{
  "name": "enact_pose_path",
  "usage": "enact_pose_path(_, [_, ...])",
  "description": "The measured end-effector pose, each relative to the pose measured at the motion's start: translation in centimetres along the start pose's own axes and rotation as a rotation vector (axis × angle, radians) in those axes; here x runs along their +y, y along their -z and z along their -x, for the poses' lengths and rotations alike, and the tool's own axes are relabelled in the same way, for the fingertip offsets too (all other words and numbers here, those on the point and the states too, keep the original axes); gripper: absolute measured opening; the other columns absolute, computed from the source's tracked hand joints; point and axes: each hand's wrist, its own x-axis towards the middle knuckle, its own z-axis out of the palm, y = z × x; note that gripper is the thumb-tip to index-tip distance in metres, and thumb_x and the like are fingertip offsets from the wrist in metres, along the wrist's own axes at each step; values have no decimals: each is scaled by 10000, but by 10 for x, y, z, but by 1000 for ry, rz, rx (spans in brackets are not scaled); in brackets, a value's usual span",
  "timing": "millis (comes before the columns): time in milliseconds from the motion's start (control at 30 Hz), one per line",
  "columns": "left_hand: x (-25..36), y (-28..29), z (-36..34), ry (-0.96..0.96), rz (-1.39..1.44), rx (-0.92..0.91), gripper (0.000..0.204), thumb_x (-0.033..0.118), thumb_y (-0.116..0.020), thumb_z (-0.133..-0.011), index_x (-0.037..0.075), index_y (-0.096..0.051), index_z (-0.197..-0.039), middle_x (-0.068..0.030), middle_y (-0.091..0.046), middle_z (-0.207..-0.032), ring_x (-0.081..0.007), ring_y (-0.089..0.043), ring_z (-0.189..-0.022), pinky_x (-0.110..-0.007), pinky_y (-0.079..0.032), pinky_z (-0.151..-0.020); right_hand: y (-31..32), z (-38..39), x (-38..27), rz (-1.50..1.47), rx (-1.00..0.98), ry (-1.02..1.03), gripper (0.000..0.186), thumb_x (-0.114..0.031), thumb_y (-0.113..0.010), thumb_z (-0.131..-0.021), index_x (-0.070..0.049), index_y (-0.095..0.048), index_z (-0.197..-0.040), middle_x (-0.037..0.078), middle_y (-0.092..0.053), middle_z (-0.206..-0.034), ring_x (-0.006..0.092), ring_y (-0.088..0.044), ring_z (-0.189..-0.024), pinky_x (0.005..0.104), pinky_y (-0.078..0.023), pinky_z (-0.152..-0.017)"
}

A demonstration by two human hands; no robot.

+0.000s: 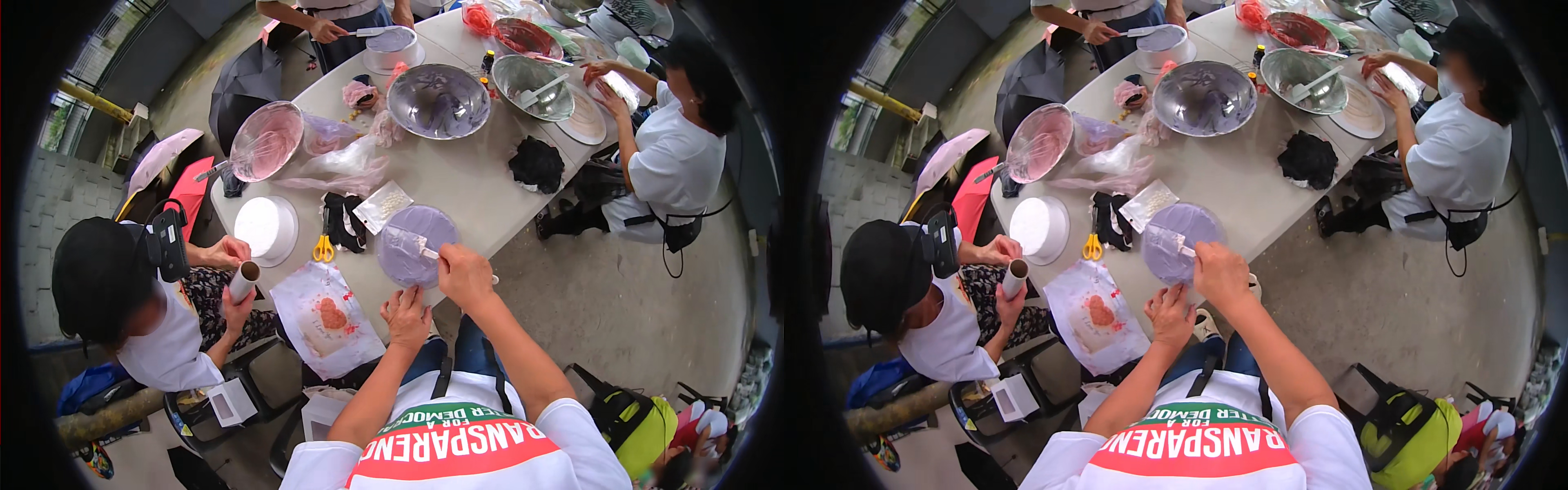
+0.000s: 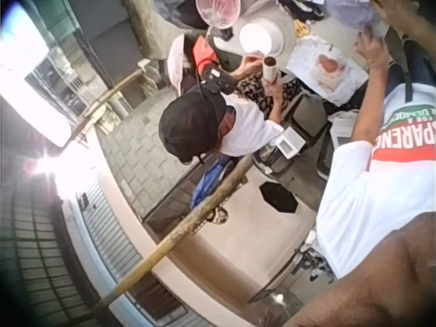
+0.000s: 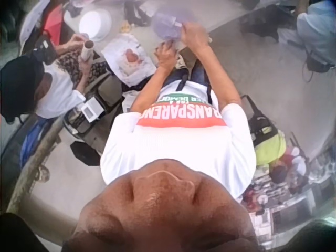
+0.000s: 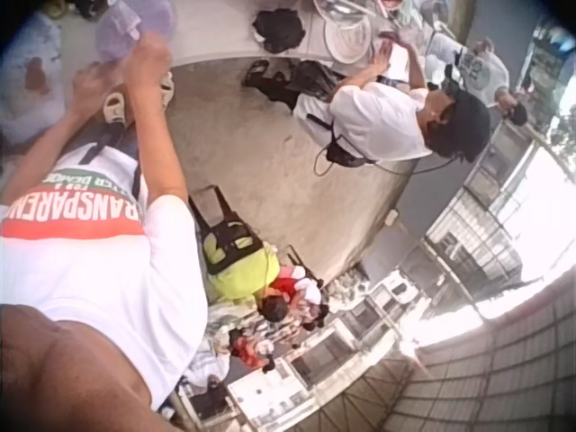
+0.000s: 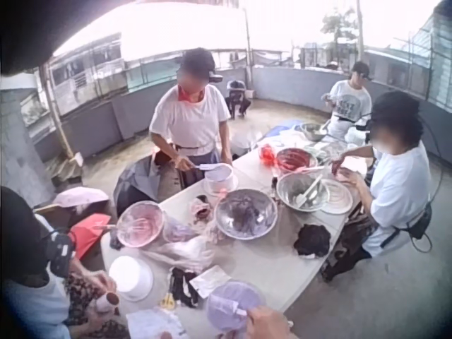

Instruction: The person applies purple frosting to a round base using a spatula and smooths it across the top and sides.

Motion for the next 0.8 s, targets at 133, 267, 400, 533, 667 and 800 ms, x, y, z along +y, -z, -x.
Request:
enact_pose_path(133, [-1, 5, 1, -10, 16, -44, 546, 278, -736, -758, 123, -639, -1272, 7, -556, -1334, -268, -476, -1220, -522, -281, -1012, -12, -1, 11, -19, 48, -66, 64, -118, -644, -820, -76, -601, -843, 134, -635, -784, 382, -643, -733, 482, -520, -639])
enact_pose_path(267, [-2, 9, -1, -19, 6, -82, 551, 286, -740, -759, 121, -640, -1274, 1, -538, -1352, -268, -475, -1220, -525, -279, -1016, -3, 1, 32, 5, 91, -114, 66, -120, -638, -818, -69, -597, -823, 137, -640, -784, 374, -646, -741, 486, -514, -648])
enact_pose_path(400, [0, 12, -3, -5, -4, -103, 552, 282, -744, -754, 118, -643, -1272, 1, -544, -1343, -267, -477, -1221, -524, -278, -1020, 19, 8, 53, 17, 109, -193, 75, -128, -643, -810, -63, -605, -801, 143, -639, -779, 373, -643, -741, 471, -504, -642])
enact_pose_path(533, [1, 12, -3, -4, -11, -83, 553, 277, -753, -744, 114, -649, -1262, 2, -550, -1328, -266, -482, -1220, -524, -277, -1025, 47, 18, 55, -24, 140, -233, 90, -118, -659, -798, -57, -596, -778, 138, -631, -765, 364, -634, -720, 458, -492, -632])
enact_pose_path(667, [5, 13, -4, 15, -10, -101, 551, 278, -757, -744, 111, -648, -1258, 3, -552, -1321, -271, -482, -1222, -525, -276, -1027, 42, 28, 37, -97, 133, -156, 94, -104, -658, -799, -56, -583, -769, 134, -622, -755, 352, -633, -718, 453, -490, -617])
enact_pose_path(800, [10, 13, -6, 28, -21, -96, 552, 275, -756, -749, 108, -643, -1262, 0, -551, -1322, -273, -480, -1226, -527, -274, -1029, 15, 24, 24, -117, -16, -33, 87, -104, -656, -804, -66, -585, -771, 132, -614, -745, 351, -635, -712, 450, -498, -610])
